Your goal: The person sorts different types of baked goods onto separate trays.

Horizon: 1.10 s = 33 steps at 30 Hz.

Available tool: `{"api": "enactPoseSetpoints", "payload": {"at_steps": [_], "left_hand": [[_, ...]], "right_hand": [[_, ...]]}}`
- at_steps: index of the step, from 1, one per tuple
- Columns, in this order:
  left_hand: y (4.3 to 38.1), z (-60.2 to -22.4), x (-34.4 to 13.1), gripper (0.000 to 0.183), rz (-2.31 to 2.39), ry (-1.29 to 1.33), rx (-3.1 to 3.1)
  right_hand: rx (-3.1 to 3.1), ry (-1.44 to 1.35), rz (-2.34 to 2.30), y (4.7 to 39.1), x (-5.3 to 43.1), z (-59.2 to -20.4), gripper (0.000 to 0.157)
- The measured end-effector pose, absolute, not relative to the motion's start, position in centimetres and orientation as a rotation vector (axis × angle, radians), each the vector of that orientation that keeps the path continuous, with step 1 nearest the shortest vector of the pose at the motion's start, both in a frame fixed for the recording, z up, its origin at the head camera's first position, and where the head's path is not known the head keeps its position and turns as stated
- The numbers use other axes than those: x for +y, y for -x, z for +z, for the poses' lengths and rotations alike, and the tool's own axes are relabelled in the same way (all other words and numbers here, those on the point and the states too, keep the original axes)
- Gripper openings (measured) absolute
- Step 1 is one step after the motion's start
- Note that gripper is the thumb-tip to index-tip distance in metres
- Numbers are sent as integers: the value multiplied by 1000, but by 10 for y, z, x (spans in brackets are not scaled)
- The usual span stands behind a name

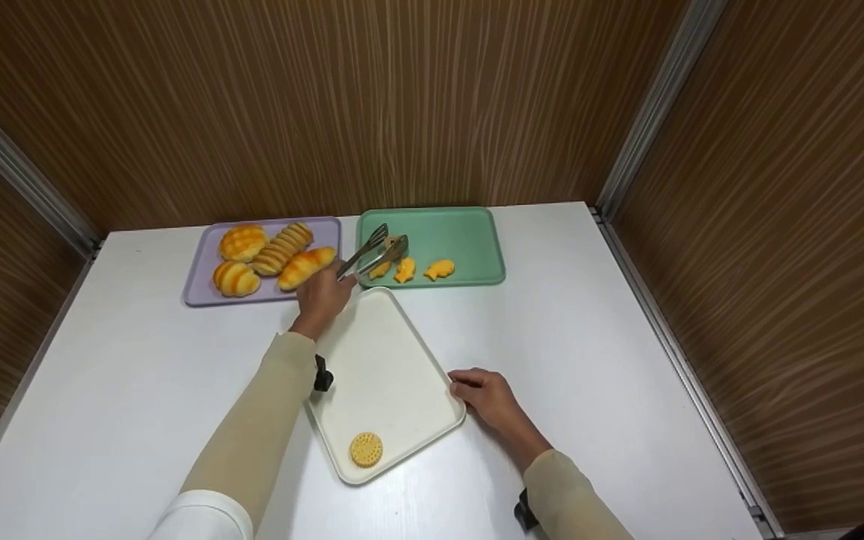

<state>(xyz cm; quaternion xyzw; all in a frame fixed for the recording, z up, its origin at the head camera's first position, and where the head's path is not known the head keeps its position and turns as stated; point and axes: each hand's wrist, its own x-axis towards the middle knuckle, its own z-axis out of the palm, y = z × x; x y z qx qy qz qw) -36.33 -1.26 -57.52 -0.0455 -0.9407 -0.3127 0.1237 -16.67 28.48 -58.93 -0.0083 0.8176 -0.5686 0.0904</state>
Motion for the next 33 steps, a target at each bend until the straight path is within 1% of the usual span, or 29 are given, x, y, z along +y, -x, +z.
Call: {"api": "enactPoseSetpoints", "payload": {"at_steps": [2,4,9,16,22,27,33], "left_hand": [[365,-576,-9,37,-898,127,-2740],[366,-577,-7,38,-891,116,-2738],[366,-578,-8,41,-900,92,-2762],[365,-576,-12,44,-967,66,-2756],[363,-573,-13,45,-970,124,-2736],[354,-564,-18,44,-912,189,-2731],[332,-555,-26,48,-917,230,-2740]], "right_hand": [[2424,23,-1691,164,283,-582,31],[2423,23,-1693,164,284,-585,32],[2381,5,-1723,173,292,-607,37],[2386,24,-1720,173,293,-609,38],[2408,-2,-1701,171,293,-607,38],[2404,6,-1690,170,292,-606,40],[2398,7,-1687,171,294,-606,40]]}}
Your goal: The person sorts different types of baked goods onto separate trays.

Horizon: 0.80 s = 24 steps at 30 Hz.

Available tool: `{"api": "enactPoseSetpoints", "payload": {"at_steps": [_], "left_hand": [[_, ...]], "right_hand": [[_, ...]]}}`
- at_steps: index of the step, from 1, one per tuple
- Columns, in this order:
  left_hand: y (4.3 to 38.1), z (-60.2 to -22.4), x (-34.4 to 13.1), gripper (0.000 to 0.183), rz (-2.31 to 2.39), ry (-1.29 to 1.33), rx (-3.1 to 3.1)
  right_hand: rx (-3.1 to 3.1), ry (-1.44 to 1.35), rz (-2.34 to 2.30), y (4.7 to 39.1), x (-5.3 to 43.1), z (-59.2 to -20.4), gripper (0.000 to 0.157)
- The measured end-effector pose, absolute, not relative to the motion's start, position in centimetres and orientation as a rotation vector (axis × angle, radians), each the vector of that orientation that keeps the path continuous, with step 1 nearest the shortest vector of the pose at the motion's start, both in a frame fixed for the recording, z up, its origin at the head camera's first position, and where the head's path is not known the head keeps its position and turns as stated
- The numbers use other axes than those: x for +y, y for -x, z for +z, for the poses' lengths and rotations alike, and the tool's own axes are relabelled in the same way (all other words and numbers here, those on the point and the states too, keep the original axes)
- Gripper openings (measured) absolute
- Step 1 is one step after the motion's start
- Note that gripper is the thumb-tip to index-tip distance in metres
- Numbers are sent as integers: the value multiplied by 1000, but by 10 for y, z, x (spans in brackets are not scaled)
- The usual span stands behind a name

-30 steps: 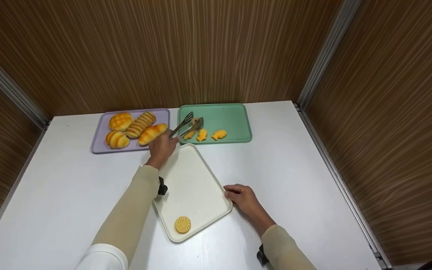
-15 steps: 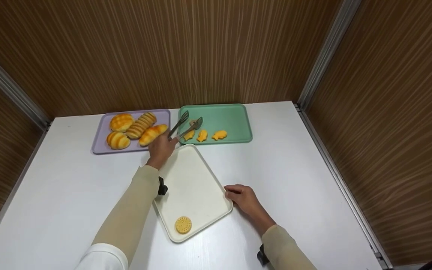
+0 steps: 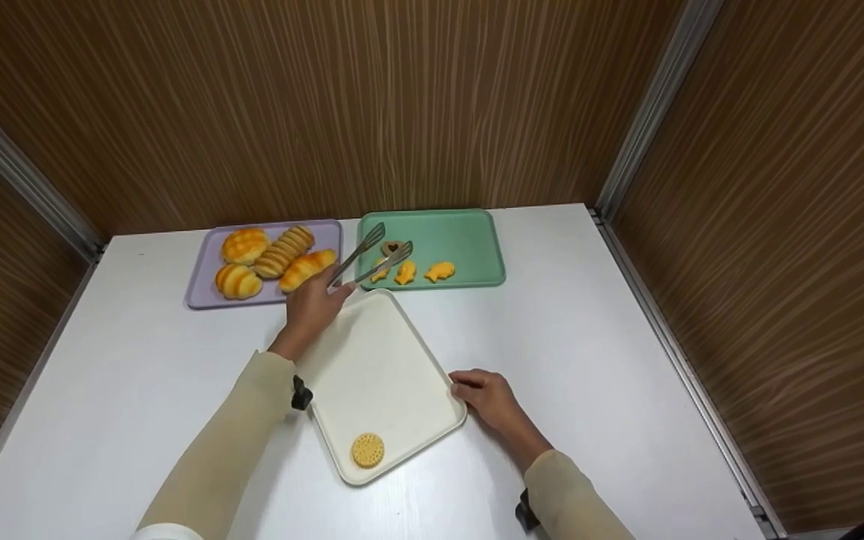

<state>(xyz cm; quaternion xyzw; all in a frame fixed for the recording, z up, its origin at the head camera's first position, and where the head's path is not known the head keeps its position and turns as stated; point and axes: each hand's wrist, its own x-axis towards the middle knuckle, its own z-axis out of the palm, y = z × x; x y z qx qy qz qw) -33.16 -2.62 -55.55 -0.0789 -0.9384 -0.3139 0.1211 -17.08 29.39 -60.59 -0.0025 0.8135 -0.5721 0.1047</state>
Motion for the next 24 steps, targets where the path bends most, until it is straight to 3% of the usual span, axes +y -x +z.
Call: {"api": "enactPoseSetpoints", "payload": {"at_steps": [8,24], "left_hand": [[284,-546,-31,37,-977,354,-2732],[197,-539,-68,42,-952,506,-2721]], "right_hand": [[2379,-9,-1684,172,300,-608,40],[2451,13,-1632,173,293,-609,37]]}}
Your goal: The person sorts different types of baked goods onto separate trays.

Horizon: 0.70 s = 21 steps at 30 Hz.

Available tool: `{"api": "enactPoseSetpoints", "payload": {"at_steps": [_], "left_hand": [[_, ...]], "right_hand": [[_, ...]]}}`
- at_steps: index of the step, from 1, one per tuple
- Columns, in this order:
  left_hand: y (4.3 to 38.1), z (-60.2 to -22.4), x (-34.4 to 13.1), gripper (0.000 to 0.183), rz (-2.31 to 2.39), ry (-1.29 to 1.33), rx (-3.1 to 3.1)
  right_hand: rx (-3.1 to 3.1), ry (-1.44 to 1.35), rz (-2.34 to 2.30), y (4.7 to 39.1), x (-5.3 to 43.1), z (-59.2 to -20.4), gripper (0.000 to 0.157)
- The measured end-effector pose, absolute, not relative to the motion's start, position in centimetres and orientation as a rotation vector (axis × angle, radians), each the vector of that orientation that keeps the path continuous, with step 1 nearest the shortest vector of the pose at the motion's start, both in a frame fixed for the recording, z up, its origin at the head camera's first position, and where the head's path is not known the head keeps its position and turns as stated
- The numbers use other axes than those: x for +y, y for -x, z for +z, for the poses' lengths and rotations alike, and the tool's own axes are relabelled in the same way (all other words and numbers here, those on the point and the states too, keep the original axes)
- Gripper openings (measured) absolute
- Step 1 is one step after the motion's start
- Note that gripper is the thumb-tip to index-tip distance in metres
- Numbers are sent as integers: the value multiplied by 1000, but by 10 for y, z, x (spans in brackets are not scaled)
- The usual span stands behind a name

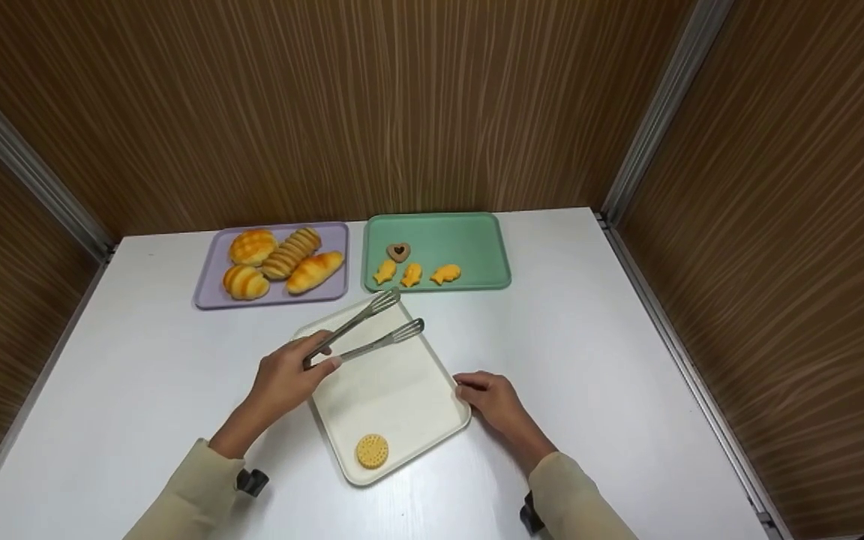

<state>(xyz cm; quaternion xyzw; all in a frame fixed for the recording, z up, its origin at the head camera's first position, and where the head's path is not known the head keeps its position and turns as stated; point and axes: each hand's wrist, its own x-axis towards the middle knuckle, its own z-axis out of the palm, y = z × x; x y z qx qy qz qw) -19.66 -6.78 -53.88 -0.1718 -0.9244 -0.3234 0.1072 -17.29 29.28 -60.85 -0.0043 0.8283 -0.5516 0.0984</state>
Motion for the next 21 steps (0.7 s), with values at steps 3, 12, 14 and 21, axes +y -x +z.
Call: {"api": "enactPoseSetpoints", "payload": {"at_steps": [3,12,14,21], "left_hand": [[180,-542,-78,42,-957,512,-2724],[139,-553,-107,43,-886,571,-2802],[132,-554,-114,46,-883,577,-2847],[112,-560,-132,41,-912,621,-2910]], "right_hand": [[2442,16,-1644,173,292,-608,38],[2404,9,-1677,173,294,-608,40],[2398,9,-1679,173,295,-608,41],[2402,0,-1679,174,295,-609,39]]}}
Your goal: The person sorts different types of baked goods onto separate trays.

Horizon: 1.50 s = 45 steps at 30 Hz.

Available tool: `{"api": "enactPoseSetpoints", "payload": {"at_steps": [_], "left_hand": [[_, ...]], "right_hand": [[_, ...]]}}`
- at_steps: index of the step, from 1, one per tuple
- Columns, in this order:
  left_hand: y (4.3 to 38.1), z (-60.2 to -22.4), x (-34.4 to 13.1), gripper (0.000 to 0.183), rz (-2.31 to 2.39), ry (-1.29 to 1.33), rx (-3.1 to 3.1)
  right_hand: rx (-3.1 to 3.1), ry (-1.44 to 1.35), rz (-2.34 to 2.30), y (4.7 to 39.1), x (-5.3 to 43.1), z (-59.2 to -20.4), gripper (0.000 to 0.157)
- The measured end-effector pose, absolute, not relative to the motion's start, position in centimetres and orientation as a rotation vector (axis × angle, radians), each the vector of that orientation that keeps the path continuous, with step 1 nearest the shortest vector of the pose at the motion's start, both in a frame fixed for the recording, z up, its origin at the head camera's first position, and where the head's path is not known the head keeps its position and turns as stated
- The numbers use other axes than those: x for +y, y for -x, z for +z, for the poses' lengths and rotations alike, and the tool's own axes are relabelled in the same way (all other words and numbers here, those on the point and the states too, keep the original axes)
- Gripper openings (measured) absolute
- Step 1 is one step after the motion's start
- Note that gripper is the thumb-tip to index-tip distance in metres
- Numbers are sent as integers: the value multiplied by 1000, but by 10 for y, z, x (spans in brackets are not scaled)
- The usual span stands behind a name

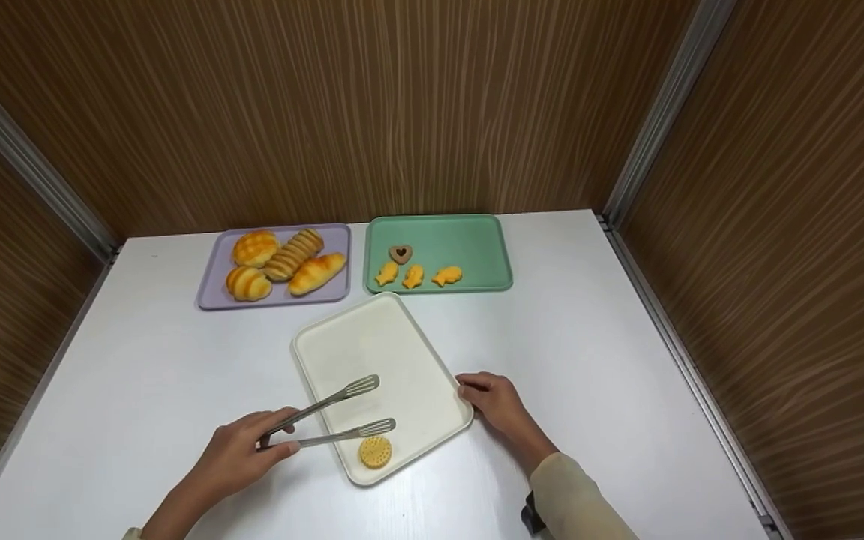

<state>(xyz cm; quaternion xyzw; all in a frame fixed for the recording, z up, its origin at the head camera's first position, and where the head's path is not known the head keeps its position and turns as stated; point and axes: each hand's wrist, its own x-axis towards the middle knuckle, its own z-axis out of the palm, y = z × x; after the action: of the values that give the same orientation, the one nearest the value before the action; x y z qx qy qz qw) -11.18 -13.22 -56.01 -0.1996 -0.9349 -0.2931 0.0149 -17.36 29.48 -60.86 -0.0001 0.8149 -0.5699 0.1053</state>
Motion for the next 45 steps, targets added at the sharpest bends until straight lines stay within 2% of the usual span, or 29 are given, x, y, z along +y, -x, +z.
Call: {"api": "enactPoseSetpoints", "payload": {"at_steps": [15,22,39,45], "left_hand": [[91,-573,-148,35,-879,798,-2850],[92,-577,-149,38,-873,792,-2892],[96,-585,-145,26,-862,821,-2753],[97,-587,-146,25,-863,815,-2721]], "right_hand": [[2399,30,-1690,173,292,-605,39],[2424,54,-1698,173,292,-607,38],[2435,56,-1690,174,294,-608,36],[2426,64,-1694,167,286,-591,34]]}}
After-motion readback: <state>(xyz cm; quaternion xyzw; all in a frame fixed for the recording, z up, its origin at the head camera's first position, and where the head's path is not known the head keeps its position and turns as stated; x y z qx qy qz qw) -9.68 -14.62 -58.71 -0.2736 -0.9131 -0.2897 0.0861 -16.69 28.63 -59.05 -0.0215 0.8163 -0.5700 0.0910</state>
